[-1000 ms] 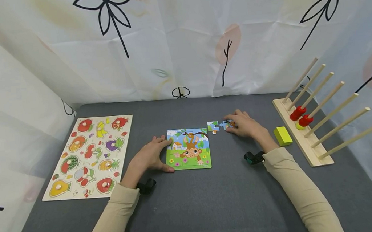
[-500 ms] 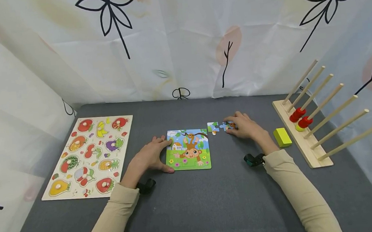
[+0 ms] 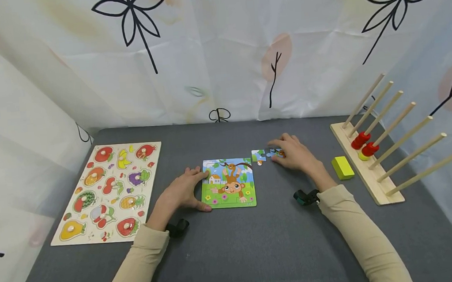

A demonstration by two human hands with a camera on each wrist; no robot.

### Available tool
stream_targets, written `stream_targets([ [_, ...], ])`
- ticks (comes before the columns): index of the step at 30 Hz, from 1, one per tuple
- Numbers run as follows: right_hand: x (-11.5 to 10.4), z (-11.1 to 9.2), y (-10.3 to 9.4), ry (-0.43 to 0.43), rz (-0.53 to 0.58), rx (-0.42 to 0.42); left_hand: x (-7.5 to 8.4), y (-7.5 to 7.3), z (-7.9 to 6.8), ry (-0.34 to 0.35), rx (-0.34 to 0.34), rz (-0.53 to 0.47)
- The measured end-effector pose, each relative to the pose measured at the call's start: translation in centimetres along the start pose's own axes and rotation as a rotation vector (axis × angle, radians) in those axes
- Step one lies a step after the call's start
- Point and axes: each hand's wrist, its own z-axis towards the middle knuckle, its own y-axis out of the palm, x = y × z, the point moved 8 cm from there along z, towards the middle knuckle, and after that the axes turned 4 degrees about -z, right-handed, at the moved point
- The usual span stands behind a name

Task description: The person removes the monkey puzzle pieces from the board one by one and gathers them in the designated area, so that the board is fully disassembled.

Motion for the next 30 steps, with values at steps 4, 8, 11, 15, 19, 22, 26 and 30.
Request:
stream_targets([
  [4, -1.2, 0.2, 0.0, -0.020, 0.004, 0.025, 0.0, 0.0, 0.0, 0.001, 0.004, -0.003],
  [8, -2.4, 0.4, 0.2, -0.027, 0.023, 0.014, 0.0, 0.0, 0.0, 0.004, 0.007, -0.003],
  [11, -3.4, 0.4, 0.4, -0.042, 0.038, 0.005, 0.0, 0.0, 0.0, 0.007, 0.008, -0.004],
  [15, -4.9, 0.2, 0.6, -0.073, 0.066, -0.003, 0.0, -0.1, -0.1, 0.007, 0.007, -0.010],
  [19, -6.0, 0.2, 0.9, -0.108, 0.101, -0.004, 0.0, 0.0, -0.1, 0.007, 0.008, -0.008],
  [22, -6.5, 0.3, 1.3, -0.131, 0.112, -0.007, -0.1, 0.0, -0.1, 0.006, 0.008, -0.013],
  [26, -6.9, 0.5, 2.0, -0.142, 0.105, -0.019, 0.0, 0.1, -0.1, 0.012, 0.011, -0.013],
  [30, -7.5, 0.5, 2.4, -0.152, 0.113, -0.038, 0.0, 0.1, -0.1, 0.007, 0.012, -0.012],
])
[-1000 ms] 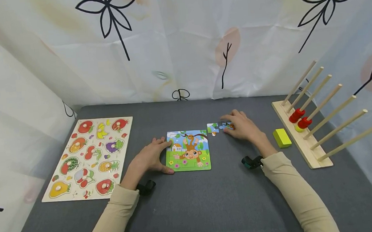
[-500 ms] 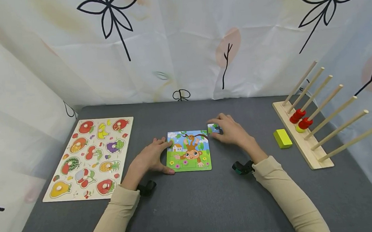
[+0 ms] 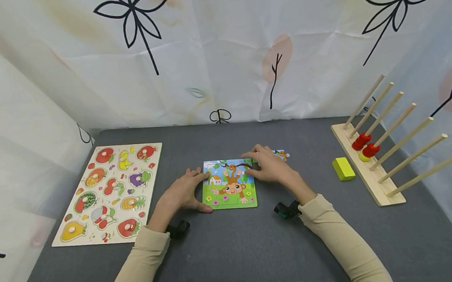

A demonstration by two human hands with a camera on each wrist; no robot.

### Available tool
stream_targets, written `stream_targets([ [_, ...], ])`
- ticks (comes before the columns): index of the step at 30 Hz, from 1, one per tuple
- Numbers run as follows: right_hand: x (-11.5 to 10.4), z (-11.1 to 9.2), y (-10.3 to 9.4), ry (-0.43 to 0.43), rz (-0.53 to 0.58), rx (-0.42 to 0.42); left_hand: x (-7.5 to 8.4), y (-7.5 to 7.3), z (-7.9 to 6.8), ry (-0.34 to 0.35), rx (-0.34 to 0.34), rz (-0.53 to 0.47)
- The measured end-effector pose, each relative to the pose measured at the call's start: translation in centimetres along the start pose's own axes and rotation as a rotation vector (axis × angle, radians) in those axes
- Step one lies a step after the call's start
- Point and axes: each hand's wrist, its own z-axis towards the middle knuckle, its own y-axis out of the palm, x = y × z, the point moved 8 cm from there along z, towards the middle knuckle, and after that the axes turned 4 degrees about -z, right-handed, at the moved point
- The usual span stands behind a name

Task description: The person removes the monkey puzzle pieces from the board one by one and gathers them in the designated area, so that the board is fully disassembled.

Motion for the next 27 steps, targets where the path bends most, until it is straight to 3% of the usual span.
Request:
stream_targets([
  [12, -1.0, 0.5, 1.2, -0.022, 0.025, -0.045, -0.1, 0.1, 0.1, -0.001, 0.010, 0.002],
  [27, -1.2, 0.5, 2.0, -0.035, -0.026, -0.076, 0.0, 0.0, 0.0, 0.011, 0.013, 0.003],
])
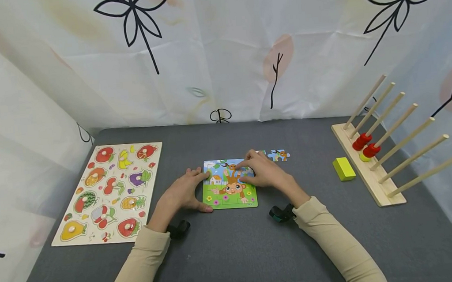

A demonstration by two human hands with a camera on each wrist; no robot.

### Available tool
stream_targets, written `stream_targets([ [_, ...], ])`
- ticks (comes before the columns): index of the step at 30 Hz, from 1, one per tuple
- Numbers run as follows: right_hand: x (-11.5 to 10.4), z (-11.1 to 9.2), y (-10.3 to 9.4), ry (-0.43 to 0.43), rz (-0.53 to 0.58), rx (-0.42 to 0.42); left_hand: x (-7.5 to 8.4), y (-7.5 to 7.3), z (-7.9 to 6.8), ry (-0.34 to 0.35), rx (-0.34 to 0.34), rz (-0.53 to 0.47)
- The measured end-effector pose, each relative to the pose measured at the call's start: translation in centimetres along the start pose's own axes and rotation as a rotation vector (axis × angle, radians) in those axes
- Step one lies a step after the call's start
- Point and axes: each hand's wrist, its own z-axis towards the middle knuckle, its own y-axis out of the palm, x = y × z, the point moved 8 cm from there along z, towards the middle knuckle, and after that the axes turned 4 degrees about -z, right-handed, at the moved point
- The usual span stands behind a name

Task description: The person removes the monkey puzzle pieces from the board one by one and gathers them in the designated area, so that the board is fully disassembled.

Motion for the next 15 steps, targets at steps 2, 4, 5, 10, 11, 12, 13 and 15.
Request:
stream_targets([
  [2, -0.02, 0.03, 0.09, -0.001, -0.009, -0.005, 0.03, 0.01, -0.01, 0.001, -0.001, -0.001],
  [4, -0.02, 0.03, 0.16, 0.003, -0.014, -0.012, 0.05, 0.03, -0.04, 0.000, -0.001, -0.003],
  [5, -0.04, 0.03, 0.20, 0.004, -0.015, -0.015, 0.04, 0.04, -0.05, -0.002, -0.002, -0.006],
  [10, -0.31, -0.07, 0.13, -0.005, -0.024, -0.017, 0.00, 0.01, -0.10, -0.007, -0.002, -0.010],
  [11, -0.35, -0.07, 0.12, -0.006, -0.021, -0.019, -0.03, 0.01, -0.09, -0.009, -0.003, -0.013],
  [12, -0.40, -0.07, 0.10, -0.007, -0.022, -0.018, -0.03, 0.00, -0.07, -0.009, -0.003, -0.011],
  [13, -0.45, -0.07, 0.08, -0.008, -0.022, -0.018, -0.05, -0.03, -0.07, -0.010, -0.003, -0.012],
  [15, -0.45, -0.04, 0.11, 0.004, -0.008, -0.025, -0.07, -0.05, -0.02, -0.012, -0.003, -0.012],
])
